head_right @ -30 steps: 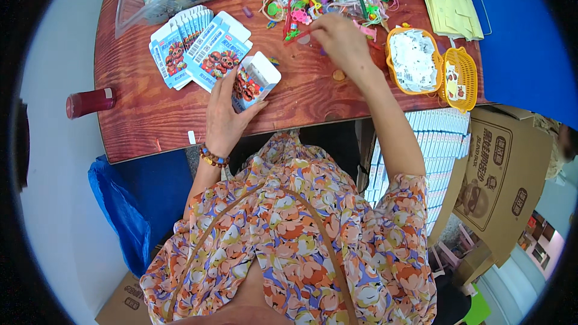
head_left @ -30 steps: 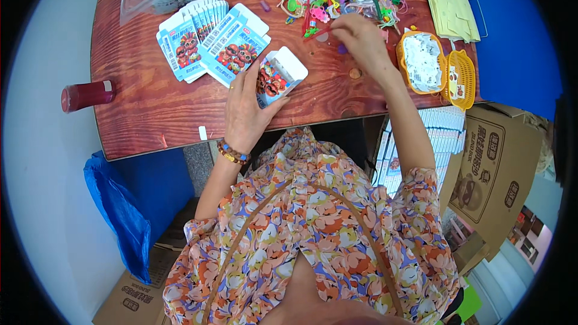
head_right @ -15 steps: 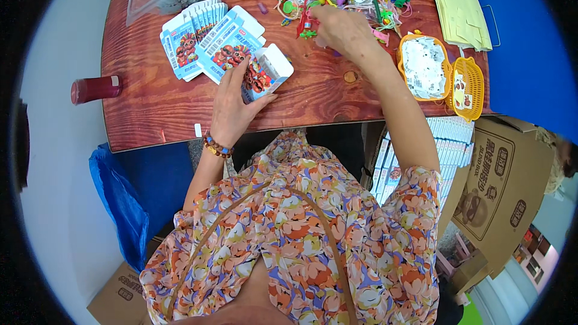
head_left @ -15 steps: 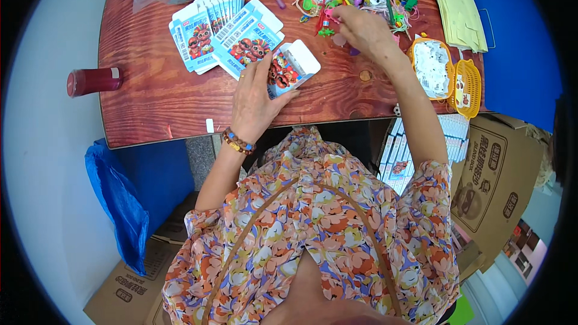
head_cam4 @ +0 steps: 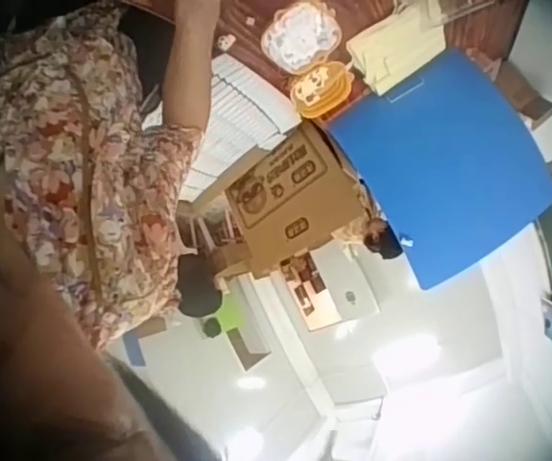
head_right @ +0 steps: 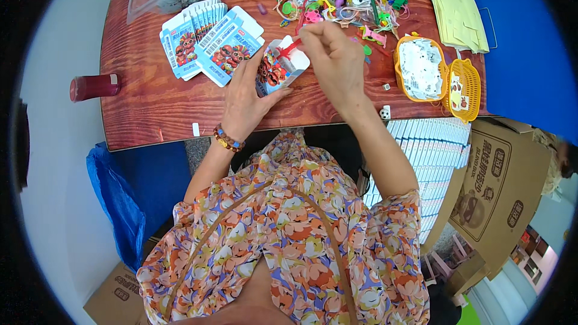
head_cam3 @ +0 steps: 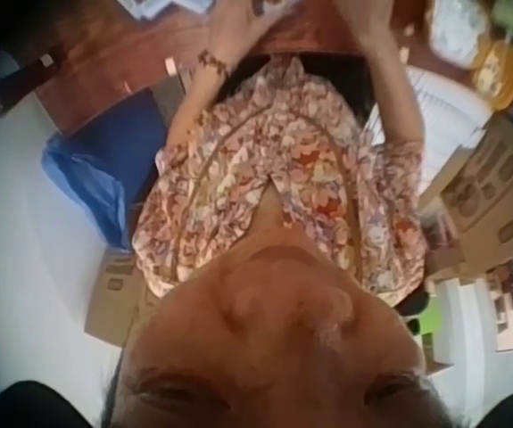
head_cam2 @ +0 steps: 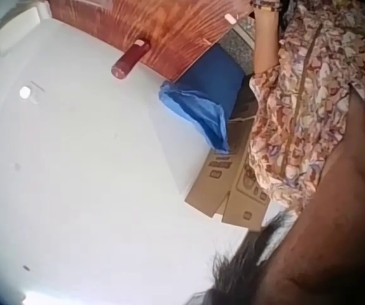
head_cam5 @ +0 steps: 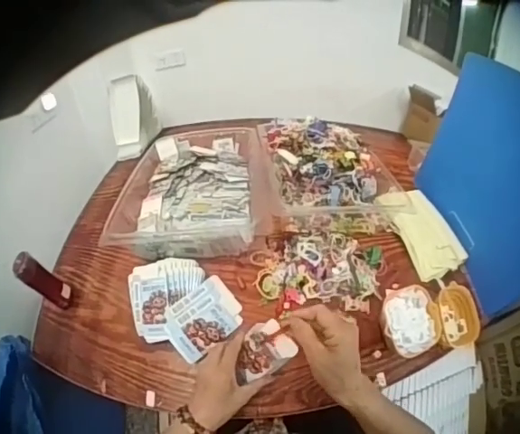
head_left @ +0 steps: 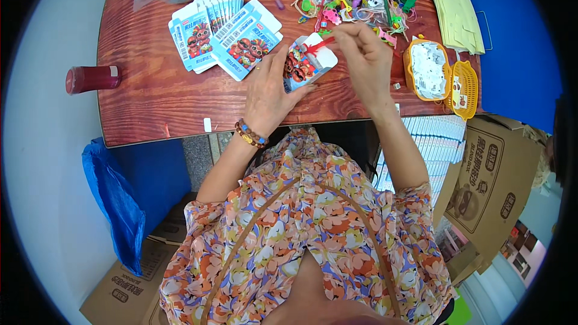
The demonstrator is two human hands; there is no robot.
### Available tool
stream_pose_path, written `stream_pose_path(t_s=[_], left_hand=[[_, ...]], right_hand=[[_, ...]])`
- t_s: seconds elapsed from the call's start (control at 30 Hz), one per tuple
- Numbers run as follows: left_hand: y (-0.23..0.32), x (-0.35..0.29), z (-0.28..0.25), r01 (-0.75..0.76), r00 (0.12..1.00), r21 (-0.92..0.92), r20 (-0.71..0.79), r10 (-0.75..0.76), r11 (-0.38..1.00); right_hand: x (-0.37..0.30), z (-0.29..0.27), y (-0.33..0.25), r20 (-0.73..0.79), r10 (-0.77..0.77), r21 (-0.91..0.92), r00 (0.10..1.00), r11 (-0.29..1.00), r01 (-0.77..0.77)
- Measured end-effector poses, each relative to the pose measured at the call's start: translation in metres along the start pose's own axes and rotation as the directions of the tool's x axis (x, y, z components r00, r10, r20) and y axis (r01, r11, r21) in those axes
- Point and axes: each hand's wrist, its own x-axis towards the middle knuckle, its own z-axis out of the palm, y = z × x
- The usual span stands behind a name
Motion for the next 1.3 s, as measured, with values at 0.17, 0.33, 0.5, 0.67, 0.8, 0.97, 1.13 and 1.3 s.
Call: stream_pose_path(t_s=[0.17, 0.33, 0.5, 0.67, 0.8, 0.97, 1.13, 1.3], left_hand=[[0.000, 0.003, 0.002, -0.001, 0.996, -0.007, -0.088, 0.001, 1.000], [0.004, 0.005, 0.004, -0.012, 0.990, 0.015, -0.137, 0.014, 1.000], [-0.003, 0.005, 0.006, 0.013, 0.990, -0.005, -0.144, -0.013, 1.000], [0.000, 0.011, 0.013, -0.041, 0.993, -0.033, -0.109, 0.037, 0.999], [-0.006, 0.004, 0.014, -0.017, 0.999, 0.039, -0.033, 0.018, 0.999], [0.012, 0.009, 0.024, -0.108, 0.993, 0.016, 0.058, 0.107, 0.994], [0.021, 0.012, 0.029, -0.122, 0.989, -0.026, 0.085, 0.123, 0.992], [0.031, 0.012, 0.037, -0.165, 0.975, -0.066, 0.142, 0.173, 0.984]], right_hand=[[-0.005, 0.005, 0.007, 0.034, -0.378, -0.446, 0.925, 0.823, 0.353], [-0.011, 0.011, 0.015, 0.070, -0.375, -0.433, 0.925, 0.824, 0.367], [-0.009, -0.005, 0.013, 0.267, -0.267, -0.510, 0.926, 0.776, 0.371], [-0.015, -0.020, 0.018, 0.298, -0.294, -0.533, 0.908, 0.739, 0.413], [-0.017, -0.024, 0.023, 0.379, -0.183, -0.386, 0.907, 0.860, 0.335], [-0.020, -0.061, 0.009, 0.366, -0.068, -0.273, 0.928, 0.945, 0.177], [-0.012, -0.150, 0.002, -0.187, 0.101, -0.397, 0.977, 0.902, -0.169], [-0.008, -0.198, 0.056, -0.129, -0.007, -0.841, 0.992, 0.531, -0.106]])
